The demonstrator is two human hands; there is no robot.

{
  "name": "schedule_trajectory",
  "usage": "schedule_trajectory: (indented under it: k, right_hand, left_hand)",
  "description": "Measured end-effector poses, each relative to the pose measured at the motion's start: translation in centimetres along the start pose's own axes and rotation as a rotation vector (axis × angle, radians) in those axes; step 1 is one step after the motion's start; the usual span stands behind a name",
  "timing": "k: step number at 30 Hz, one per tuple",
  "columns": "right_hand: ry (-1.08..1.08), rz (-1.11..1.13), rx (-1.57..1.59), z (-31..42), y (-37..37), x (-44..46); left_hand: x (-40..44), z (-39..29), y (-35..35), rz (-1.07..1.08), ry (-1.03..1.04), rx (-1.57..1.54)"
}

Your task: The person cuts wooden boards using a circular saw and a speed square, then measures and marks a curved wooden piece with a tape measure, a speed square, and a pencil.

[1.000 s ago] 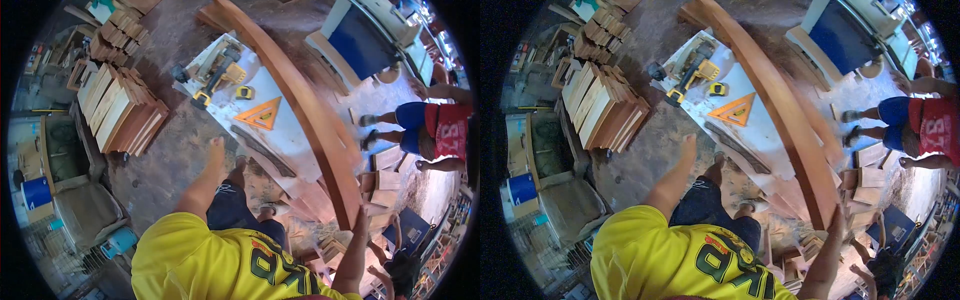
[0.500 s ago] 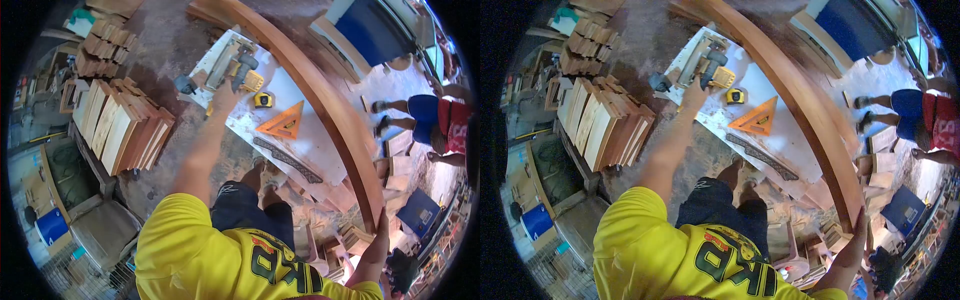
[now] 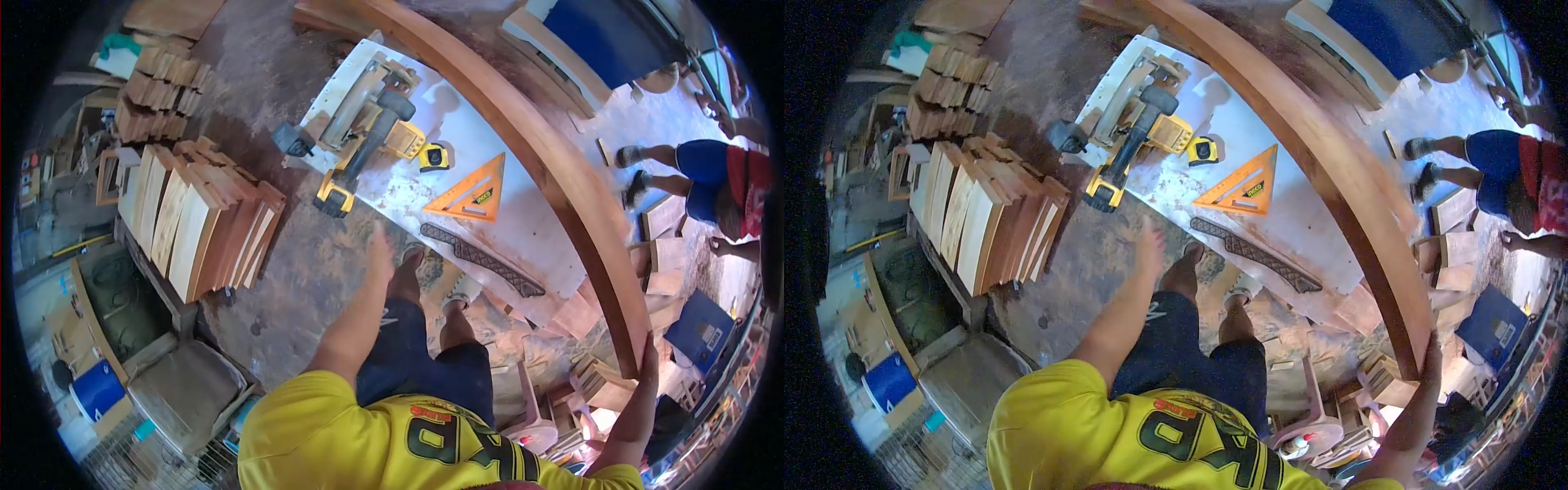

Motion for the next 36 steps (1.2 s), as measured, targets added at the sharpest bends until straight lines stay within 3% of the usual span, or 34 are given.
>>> schedule_trajectory:
  k: [2,4,9,15,17,19,20,22,24,26,30,31,32,34,35,36]
  right_hand:
    - [0.000,-0.009,-0.009,1.0,0.6,-0.3]
    - [0.004,-0.017,-0.019,0.9,0.5,-0.3]
    - [0.001,-0.008,0.005,0.0,0.3,-1.3]
    - [0.142,-0.205,-0.081,3.5,3.3,-6.7]
    - [0.260,-0.339,-0.226,6.4,5.6,-9.4]
    - [0.172,-0.479,-0.756,4.5,5.2,-8.4]
    - [0.043,-0.273,-0.392,2.4,6.4,-7.2]
    - [-0.073,-0.053,-0.051,2.6,8.3,-5.9]
    - [0.025,-0.163,0.042,1.3,9.1,-6.8]
    - [0.046,-0.123,0.029,2.9,9.3,-7.2]
    - [0.158,-0.002,0.049,3.9,10.1,-8.8]
    - [0.087,0.175,0.331,3.2,11.4,-8.3]
    - [0.089,0.168,0.338,2.5,11.3,-6.4]
    - [0.081,-0.070,-0.230,-0.5,9.8,-3.1]
    - [0.091,-0.073,-0.239,0.6,10.4,-3.8]
    - [0.115,-0.010,-0.013,2.1,11.9,-4.9]
  left_hand:
    - [4.2,-1.4,5.0,0.240,-0.474,-1.335]
    - [5.9,-3.0,7.8,0.374,-0.545,-1.281]
    - [6.0,-1.8,7.3,0.294,-0.476,-1.185]
    - [4.4,-2.4,6.6,0.226,-0.542,-1.133]
    - [5.1,-1.6,6.9,0.205,-0.537,-1.134]
    - [4.9,-1.6,6.9,0.168,-0.566,-1.141]
    - [4.9,-1.3,6.9,0.146,-0.584,-1.143]
    - [6.0,0.5,7.1,0.110,-0.569,-1.123]
    - [5.6,1.5,5.6,0.083,-0.562,-1.076]
    - [4.7,-1.5,5.0,0.083,-0.583,-1.051]
    - [4.4,-1.0,4.3,0.140,-0.541,-1.089]
    - [4.1,-1.1,4.2,0.131,-0.591,-1.080]
    - [4.0,-1.5,4.5,0.141,-0.592,-1.076]
    - [3.9,-0.7,3.7,0.095,-0.566,-1.040]
    - [3.1,-1.7,3.4,0.033,-0.625,-0.986]
    - [2.5,-2.9,3.2,0.027,-0.636,-0.985]
Point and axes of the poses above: each hand's wrist, its own x-axis towards the middle knuckle, its own y-axis out of the palm, z = x × y, the point moved 5 cm from there along x, towards the middle knuckle, and after that the axes turned 6 degrees about -z, right-handed, at the moved point
